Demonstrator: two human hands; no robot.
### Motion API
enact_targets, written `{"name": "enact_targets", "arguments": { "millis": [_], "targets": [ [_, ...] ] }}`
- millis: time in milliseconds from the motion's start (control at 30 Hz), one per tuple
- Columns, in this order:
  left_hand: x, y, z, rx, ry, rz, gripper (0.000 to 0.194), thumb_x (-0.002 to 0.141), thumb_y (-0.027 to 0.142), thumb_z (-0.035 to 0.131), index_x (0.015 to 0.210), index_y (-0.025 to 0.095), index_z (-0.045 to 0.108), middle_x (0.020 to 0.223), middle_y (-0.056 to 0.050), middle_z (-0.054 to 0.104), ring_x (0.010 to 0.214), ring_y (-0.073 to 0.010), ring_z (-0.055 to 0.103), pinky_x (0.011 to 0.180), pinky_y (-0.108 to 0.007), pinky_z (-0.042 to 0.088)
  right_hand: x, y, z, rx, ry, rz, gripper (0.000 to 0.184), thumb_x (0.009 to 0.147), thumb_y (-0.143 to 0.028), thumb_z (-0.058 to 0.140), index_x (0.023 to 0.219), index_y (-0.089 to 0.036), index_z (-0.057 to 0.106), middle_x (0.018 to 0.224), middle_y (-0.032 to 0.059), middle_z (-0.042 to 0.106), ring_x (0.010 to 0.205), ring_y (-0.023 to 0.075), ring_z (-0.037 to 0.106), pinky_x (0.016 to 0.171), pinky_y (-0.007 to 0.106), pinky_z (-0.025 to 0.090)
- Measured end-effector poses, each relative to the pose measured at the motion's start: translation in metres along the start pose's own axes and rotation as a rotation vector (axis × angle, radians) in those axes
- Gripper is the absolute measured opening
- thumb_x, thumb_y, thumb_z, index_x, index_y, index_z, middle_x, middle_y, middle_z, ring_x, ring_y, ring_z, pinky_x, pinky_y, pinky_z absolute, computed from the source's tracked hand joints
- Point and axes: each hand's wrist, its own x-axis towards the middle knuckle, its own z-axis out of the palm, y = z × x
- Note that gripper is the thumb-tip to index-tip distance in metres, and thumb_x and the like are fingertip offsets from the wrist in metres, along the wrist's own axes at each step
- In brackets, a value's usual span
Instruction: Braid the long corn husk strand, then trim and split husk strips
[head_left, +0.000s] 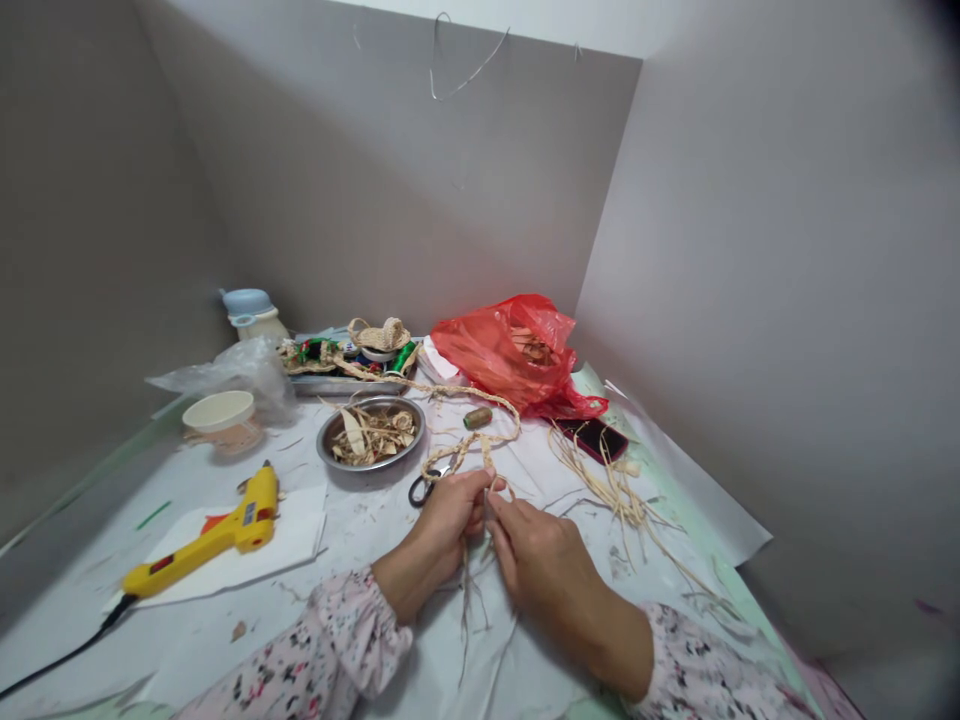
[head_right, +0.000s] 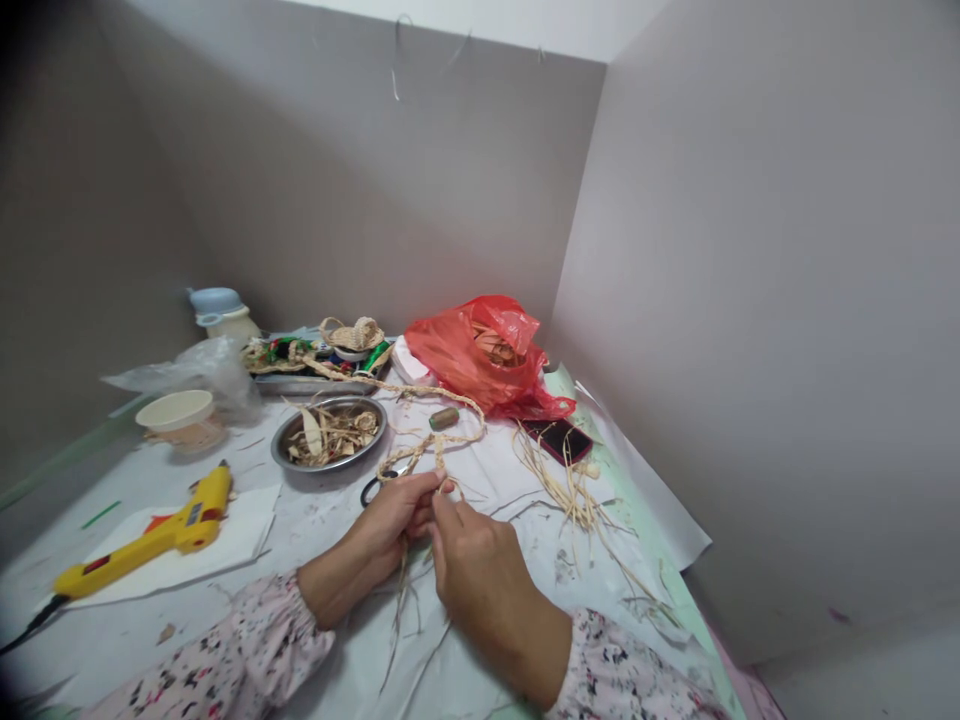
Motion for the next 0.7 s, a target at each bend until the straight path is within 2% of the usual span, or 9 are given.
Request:
{"name": "enact_targets", "arguments": {
  "millis": [100, 167, 200, 300, 367, 433, 500, 567, 700],
  "targets": [
    [0.001, -0.001, 0.0, 0.057, 0.038, 0.037, 0.027, 0.07, 0.039, 0.064, 0.07, 0.013, 0.06, 0.047, 0.009, 0.034, 0.04, -0.0044, 0.025, 0.04, -0.021, 0.013, 0.01, 0.005, -0.016, 0.064, 0.106, 0.016, 0.024, 0.092, -0.028, 0.047, 0.088, -0.019, 0.068, 0.08, 0.0087, 0.067, 0.076, 0.0213, 0.062, 0.072, 0.032, 0.046],
    [0.0, -0.002, 0.0, 0.125, 0.035, 0.06, 0.028, 0.071, 0.041, 0.063, 0.069, 0.013, 0.06, 0.046, 0.008, 0.035, 0.04, -0.0055, 0.026, 0.041, -0.022, 0.013, 0.018, 0.013, -0.022, 0.185, 0.206, 0.08, 0.023, 0.091, -0.03, 0.048, 0.093, -0.019, 0.068, 0.088, 0.0098, 0.068, 0.086, 0.0229, 0.061, 0.08, 0.034, 0.045],
    [-0.001, -0.001, 0.0, 0.163, 0.021, 0.067, 0.028, 0.072, 0.042, 0.062, 0.069, 0.014, 0.06, 0.046, 0.008, 0.034, 0.04, -0.0058, 0.025, 0.041, -0.022, 0.012, 0.022, 0.018, -0.022, 0.28, 0.214, 0.136, 0.023, 0.09, -0.03, 0.049, 0.098, -0.019, 0.067, 0.094, 0.0099, 0.068, 0.09, 0.0228, 0.061, 0.082, 0.034, 0.045],
    [-0.004, 0.0, 0.003, 0.256, -0.059, 0.067, 0.028, 0.073, 0.042, 0.059, 0.066, 0.015, 0.057, 0.045, 0.009, 0.031, 0.041, -0.006, 0.021, 0.042, -0.023, 0.011, 0.03, 0.032, -0.016, 0.627, 0.043, 0.305, 0.025, 0.09, -0.034, 0.048, 0.099, -0.019, 0.066, 0.095, 0.007, 0.068, 0.09, 0.0206, 0.061, 0.081, 0.032, 0.045],
    [-0.007, 0.002, 0.004, 0.297, -0.111, 0.072, 0.028, 0.073, 0.041, 0.057, 0.063, 0.015, 0.054, 0.047, 0.008, 0.033, 0.042, -0.0058, 0.02, 0.042, -0.023, 0.011, 0.031, 0.037, -0.009, 0.815, -0.087, 0.338, 0.027, 0.089, -0.038, 0.047, 0.086, -0.017, 0.065, 0.082, 0.004, 0.066, 0.08, 0.0183, 0.059, 0.076, 0.029, 0.045],
    [-0.008, 0.003, 0.005, 0.323, -0.147, 0.081, 0.026, 0.073, 0.039, 0.054, 0.062, 0.015, 0.054, 0.049, 0.007, 0.038, 0.043, -0.0061, 0.022, 0.043, -0.023, 0.012, 0.03, 0.04, -0.005, 0.944, -0.16, 0.351, 0.03, 0.089, -0.04, 0.047, 0.075, -0.017, 0.06, 0.068, 0.0007, 0.059, 0.065, 0.0147, 0.053, 0.064, 0.026, 0.043],
    [-0.007, 0.002, 0.004, 0.345, -0.164, 0.091, 0.024, 0.073, 0.037, 0.052, 0.064, 0.015, 0.055, 0.051, 0.006, 0.041, 0.045, -0.0068, 0.024, 0.044, -0.023, 0.014, 0.03, 0.042, -0.003, 0.999, -0.189, 0.386, 0.029, 0.087, -0.04, 0.05, 0.071, -0.017, 0.057, 0.059, -0.0027, 0.051, 0.053, 0.0114, 0.044, 0.053, 0.024, 0.036],
    [-0.005, 0.001, 0.003, 0.387, -0.146, 0.104, 0.022, 0.073, 0.036, 0.051, 0.067, 0.015, 0.056, 0.05, 0.007, 0.039, 0.045, -0.0077, 0.024, 0.045, -0.023, 0.015, 0.031, 0.044, -0.003, 0.992, -0.198, 0.41, 0.027, 0.085, -0.039, 0.054, 0.07, -0.017, 0.057, 0.055, -0.0047, 0.047, 0.049, 0.0098, 0.037, 0.049, 0.023, 0.031],
    [0.001, -0.003, 0.001, 0.583, -0.082, 0.2, 0.024, 0.076, 0.036, 0.048, 0.068, 0.016, 0.059, 0.05, 0.006, 0.037, 0.047, -0.01, 0.029, 0.048, -0.024, 0.021, 0.033, 0.048, -0.001, 0.928, -0.166, 0.401, 0.022, 0.082, -0.034, 0.057, 0.071, -0.016, 0.062, 0.063, -0.0017, 0.057, 0.057, 0.0112, 0.047, 0.058, 0.024, 0.036]
  ]
}}
